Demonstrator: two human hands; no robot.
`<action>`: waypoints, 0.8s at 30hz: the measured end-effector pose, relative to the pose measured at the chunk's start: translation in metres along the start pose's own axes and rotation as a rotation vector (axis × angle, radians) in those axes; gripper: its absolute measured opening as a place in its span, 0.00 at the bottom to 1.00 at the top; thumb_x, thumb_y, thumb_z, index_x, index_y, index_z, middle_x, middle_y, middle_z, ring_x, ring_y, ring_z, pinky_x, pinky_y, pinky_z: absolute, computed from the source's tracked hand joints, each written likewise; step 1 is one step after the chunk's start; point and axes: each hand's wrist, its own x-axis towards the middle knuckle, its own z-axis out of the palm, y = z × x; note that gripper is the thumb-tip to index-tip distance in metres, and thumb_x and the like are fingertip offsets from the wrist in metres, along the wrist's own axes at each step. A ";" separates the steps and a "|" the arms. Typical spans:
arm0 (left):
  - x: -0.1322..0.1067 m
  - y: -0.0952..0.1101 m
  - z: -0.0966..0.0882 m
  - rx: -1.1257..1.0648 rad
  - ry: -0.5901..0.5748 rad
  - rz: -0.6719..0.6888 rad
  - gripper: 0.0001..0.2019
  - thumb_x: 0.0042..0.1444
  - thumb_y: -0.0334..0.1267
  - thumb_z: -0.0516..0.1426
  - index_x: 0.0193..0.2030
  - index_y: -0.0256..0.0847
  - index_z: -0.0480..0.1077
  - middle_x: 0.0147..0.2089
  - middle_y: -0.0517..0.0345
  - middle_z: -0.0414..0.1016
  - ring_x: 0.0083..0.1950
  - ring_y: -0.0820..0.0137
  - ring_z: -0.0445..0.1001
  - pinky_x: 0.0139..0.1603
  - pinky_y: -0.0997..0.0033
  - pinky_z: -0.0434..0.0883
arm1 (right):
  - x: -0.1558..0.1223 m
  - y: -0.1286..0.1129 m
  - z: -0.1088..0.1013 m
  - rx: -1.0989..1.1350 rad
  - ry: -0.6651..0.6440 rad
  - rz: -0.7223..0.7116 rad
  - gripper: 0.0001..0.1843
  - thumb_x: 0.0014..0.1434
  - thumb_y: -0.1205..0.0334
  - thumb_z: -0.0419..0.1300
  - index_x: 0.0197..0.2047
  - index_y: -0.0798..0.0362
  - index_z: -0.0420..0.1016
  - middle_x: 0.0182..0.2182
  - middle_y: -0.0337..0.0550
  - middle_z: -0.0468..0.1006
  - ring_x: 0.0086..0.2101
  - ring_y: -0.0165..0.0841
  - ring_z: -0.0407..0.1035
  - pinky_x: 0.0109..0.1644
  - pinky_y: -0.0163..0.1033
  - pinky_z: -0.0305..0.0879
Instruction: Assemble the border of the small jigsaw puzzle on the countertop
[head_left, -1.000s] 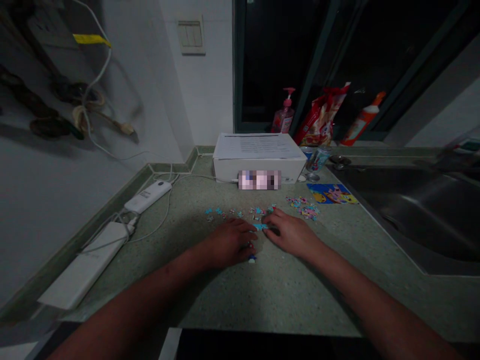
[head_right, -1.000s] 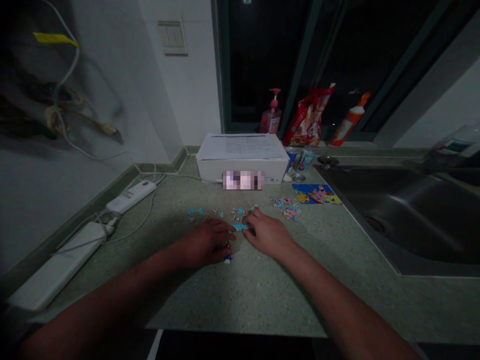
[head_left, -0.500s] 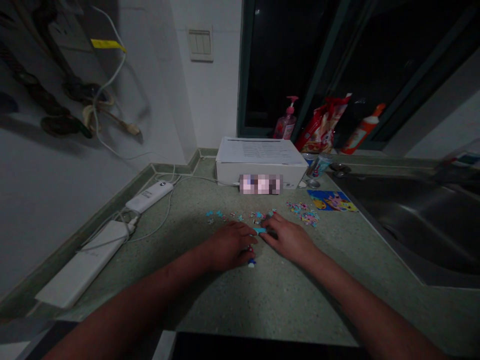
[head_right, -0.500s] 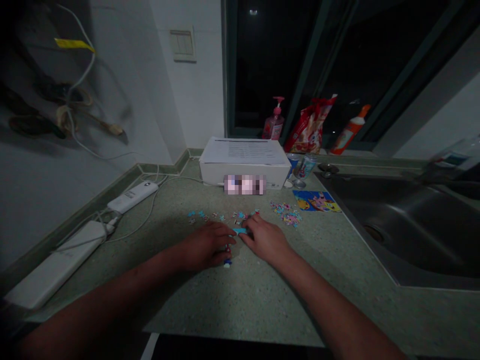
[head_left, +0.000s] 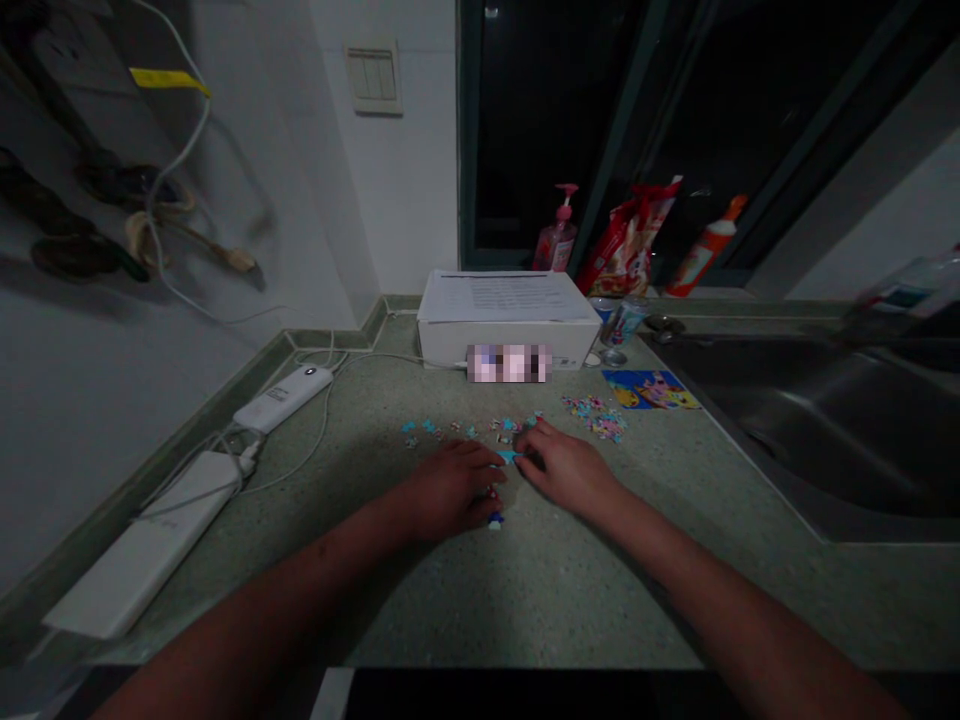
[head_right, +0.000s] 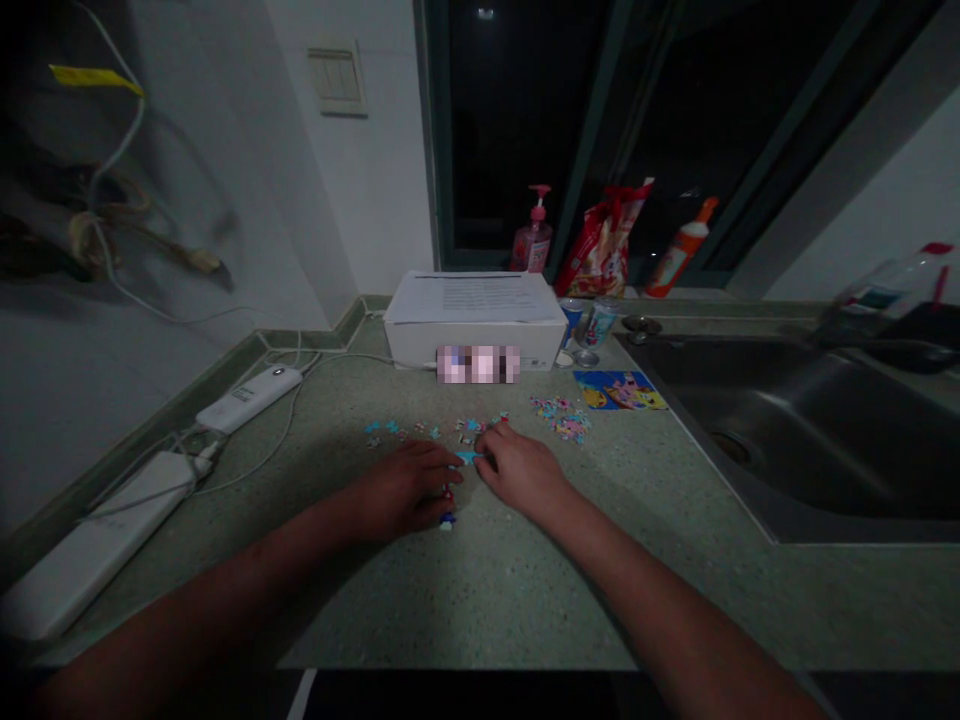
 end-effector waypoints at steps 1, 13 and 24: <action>0.000 0.000 0.000 -0.001 0.000 0.000 0.13 0.69 0.38 0.63 0.57 0.42 0.78 0.62 0.48 0.82 0.62 0.53 0.79 0.66 0.48 0.72 | 0.000 0.000 0.000 0.002 0.004 0.001 0.05 0.70 0.64 0.63 0.47 0.49 0.80 0.46 0.47 0.82 0.46 0.41 0.79 0.47 0.42 0.69; -0.001 0.001 -0.003 -0.010 -0.004 -0.022 0.14 0.68 0.38 0.63 0.59 0.42 0.77 0.65 0.47 0.81 0.62 0.53 0.79 0.67 0.46 0.72 | 0.000 0.000 -0.012 0.012 0.034 -0.028 0.07 0.72 0.66 0.60 0.45 0.49 0.80 0.45 0.45 0.81 0.42 0.36 0.77 0.43 0.39 0.65; -0.002 -0.003 -0.010 0.001 0.096 -0.134 0.11 0.71 0.36 0.59 0.56 0.43 0.79 0.58 0.48 0.84 0.59 0.55 0.80 0.62 0.49 0.75 | -0.002 0.008 -0.017 -0.028 -0.023 -0.002 0.07 0.70 0.66 0.62 0.46 0.49 0.83 0.45 0.46 0.81 0.41 0.37 0.77 0.43 0.39 0.65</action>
